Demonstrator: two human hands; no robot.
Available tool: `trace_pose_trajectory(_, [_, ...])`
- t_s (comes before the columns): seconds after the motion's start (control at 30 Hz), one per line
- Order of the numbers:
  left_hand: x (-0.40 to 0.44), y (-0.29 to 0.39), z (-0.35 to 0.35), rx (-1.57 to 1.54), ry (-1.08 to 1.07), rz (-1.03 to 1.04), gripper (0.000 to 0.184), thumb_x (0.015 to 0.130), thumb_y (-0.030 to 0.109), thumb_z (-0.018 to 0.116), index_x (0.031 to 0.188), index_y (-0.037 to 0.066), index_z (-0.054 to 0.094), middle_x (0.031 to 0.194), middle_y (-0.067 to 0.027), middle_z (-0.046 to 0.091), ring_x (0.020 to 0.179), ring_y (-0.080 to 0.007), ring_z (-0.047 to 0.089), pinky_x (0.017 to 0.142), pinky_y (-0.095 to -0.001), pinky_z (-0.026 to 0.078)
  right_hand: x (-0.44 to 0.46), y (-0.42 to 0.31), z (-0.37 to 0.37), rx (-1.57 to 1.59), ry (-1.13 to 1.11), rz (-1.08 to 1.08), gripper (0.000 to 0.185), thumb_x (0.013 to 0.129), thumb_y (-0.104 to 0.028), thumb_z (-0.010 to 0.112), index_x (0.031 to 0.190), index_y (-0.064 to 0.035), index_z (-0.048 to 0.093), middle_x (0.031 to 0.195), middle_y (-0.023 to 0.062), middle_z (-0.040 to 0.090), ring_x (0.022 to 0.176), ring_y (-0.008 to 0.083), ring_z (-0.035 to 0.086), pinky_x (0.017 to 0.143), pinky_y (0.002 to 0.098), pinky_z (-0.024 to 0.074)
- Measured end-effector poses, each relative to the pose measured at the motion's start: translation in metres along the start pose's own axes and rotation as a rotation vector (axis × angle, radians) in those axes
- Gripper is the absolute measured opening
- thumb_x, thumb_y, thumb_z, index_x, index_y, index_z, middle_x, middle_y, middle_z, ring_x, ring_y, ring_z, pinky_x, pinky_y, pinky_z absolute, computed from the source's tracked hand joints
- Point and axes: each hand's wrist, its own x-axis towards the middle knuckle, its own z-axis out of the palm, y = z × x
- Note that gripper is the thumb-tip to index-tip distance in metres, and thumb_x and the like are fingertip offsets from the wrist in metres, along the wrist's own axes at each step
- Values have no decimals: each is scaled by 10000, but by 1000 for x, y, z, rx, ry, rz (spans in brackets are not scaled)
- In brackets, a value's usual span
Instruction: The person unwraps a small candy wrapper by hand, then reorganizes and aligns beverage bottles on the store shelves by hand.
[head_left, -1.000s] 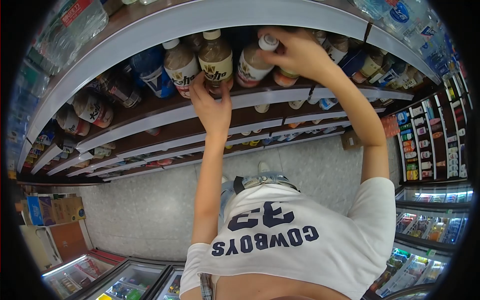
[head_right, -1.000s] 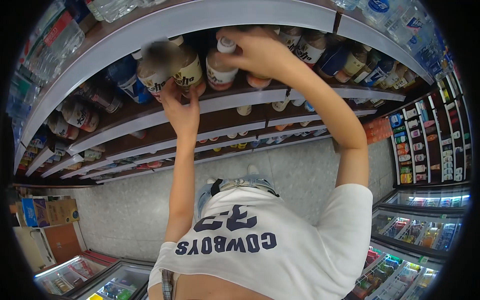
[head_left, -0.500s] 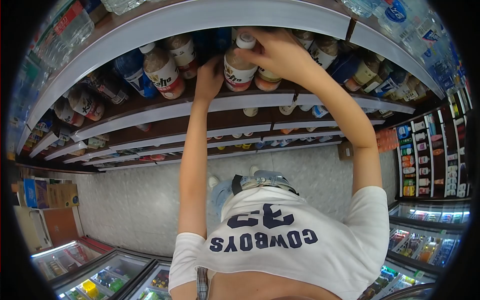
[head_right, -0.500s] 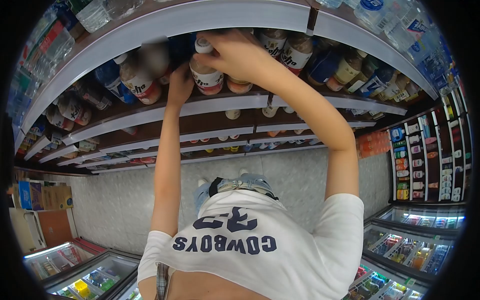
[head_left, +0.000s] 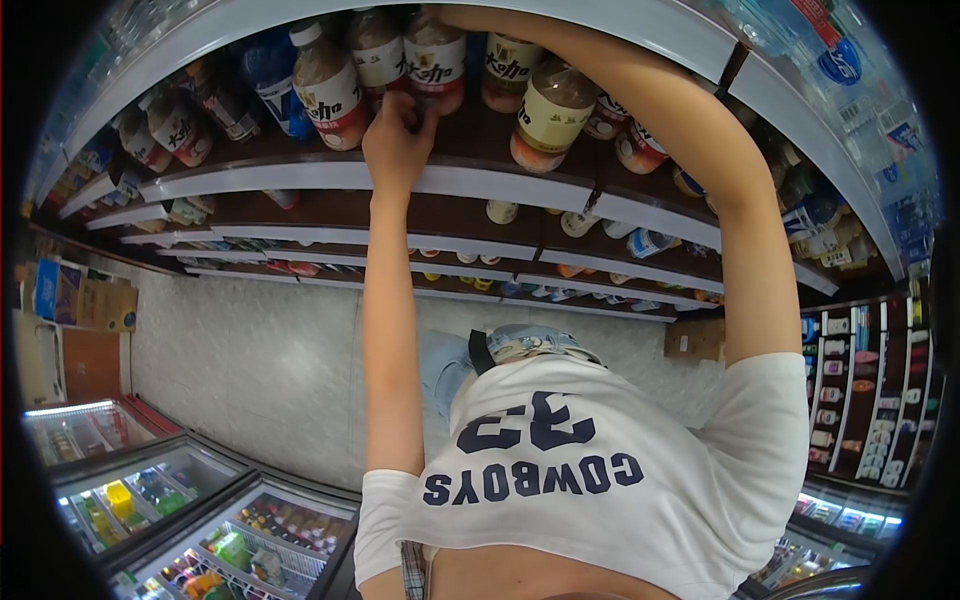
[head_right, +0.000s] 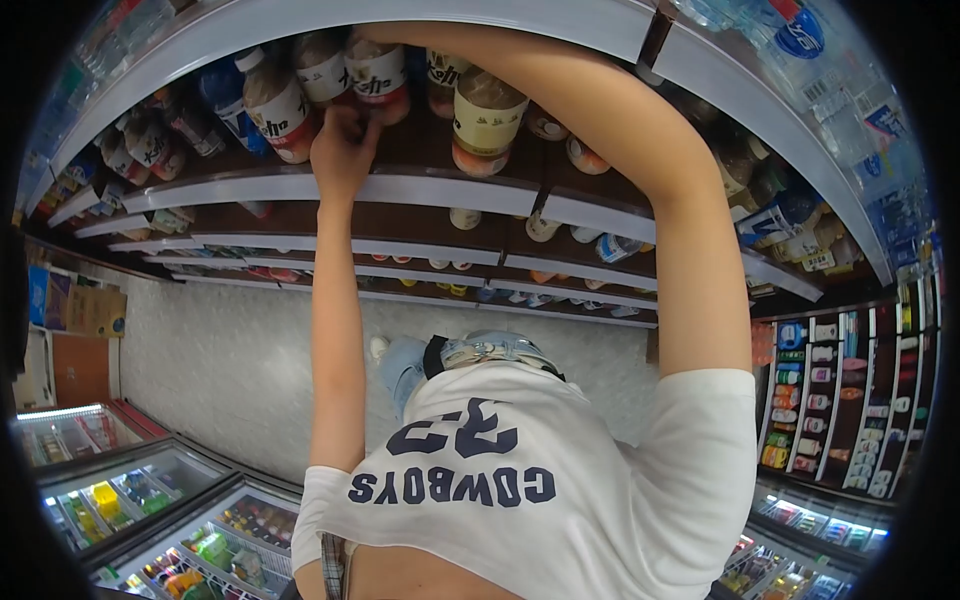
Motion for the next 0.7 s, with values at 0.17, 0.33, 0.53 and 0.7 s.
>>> trace_pose_trajectory(0.17, [-6,-6,6,-47,230,57,259,787,209,772,889,83,570,694,-50,585,621,-256,587,575,-370,457,-40,5,-17,42,153,-49,391,870,-304,697,1135,-24,632,972,148,686,867,277,667,789,370,512])
trace_pose_trajectory(0.33, [-9,-14,-31,207,642,95,455,759,255,813,1060,24,562,998,-130,581,932,-307,557,836,-417,438,-121,4,-23,160,715,48,362,837,-308,726,1037,-11,675,874,166,683,841,291,676,738,367,522])
trace_pose_trajectory(0.53, [31,-11,-72,98,366,16,804,675,372,873,1237,-32,465,1160,-197,495,1063,-353,489,912,-430,406,-170,2,61,430,682,457,738,745,-300,813,1323,1,467,1135,193,605,968,302,649,822,381,511])
trace_pose_trajectory(0.7, [42,-15,-66,216,284,11,885,668,387,865,1300,-49,425,1161,-224,502,1078,-411,551,883,-452,468,-157,-15,86,329,650,560,885,730,-323,806,1416,-24,334,1146,225,603,1057,378,610,873,432,496])
